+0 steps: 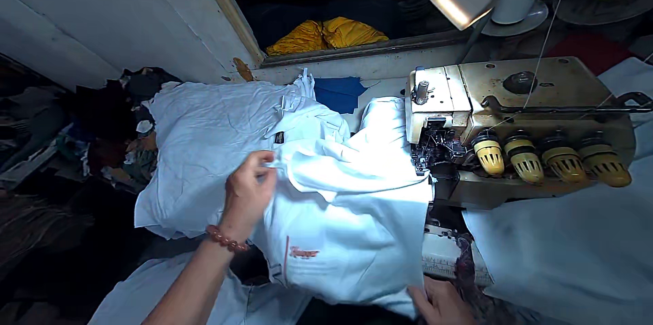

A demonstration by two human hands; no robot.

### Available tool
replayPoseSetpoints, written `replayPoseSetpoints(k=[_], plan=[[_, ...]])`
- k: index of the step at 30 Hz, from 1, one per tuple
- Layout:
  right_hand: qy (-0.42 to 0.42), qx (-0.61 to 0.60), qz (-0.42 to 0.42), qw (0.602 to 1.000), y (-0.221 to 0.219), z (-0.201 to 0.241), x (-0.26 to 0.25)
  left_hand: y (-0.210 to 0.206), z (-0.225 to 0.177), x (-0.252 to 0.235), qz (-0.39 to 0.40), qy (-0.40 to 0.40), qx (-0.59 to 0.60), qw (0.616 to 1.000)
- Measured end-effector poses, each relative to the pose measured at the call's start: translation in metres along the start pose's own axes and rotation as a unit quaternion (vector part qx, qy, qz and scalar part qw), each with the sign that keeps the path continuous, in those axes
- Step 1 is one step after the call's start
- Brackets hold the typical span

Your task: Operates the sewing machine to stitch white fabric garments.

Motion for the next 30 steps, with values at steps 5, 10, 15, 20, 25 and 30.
replayPoseSetpoints(k=[5, 10, 15, 20, 25, 30], plan=[[-0.058, 0.272, -0.082, 0.957, -0.003, -0.011, 0.005, -0.048, -0.103, 0.012, -0.004, -0.262, -0.003, 0.965], [-0.08, 0.234, 0.009, 0.969, 0.002, -0.004, 0.002, -0.097, -0.163, -0.003, 0.035, -0.332, -0.083, 0.939], [0.084, -0.036, -0.155, 0.984, 0.04, 0.017, 0.02, -0.107, -0.18, -0.009, 0.074, -0.385, -0.059, 0.918], [0.151, -0.191, -0.231, 0.942, 0.065, 0.026, -0.006, -0.099, -0.17, -0.005, 0.13, -0.373, -0.086, 0.914], [0.132, -0.274, -0.153, 0.94, 0.049, 0.037, -0.014, -0.073, -0.159, 0.005, 0.165, -0.361, 0.011, 0.918], [0.161, -0.319, -0.132, 0.925, 0.038, 0.033, 0.002, -0.087, -0.177, 0.031, 0.152, -0.41, -0.031, 0.899]])
Point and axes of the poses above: each hand's wrist, its own x-axis away from the middle knuckle, its own y-axis out of the back of the hand, z = x × y, the point moved 7 cm from there along -x, towards the middle knuckle, and after that the axes turned 11 degrees about z, right-handed, at the moved point
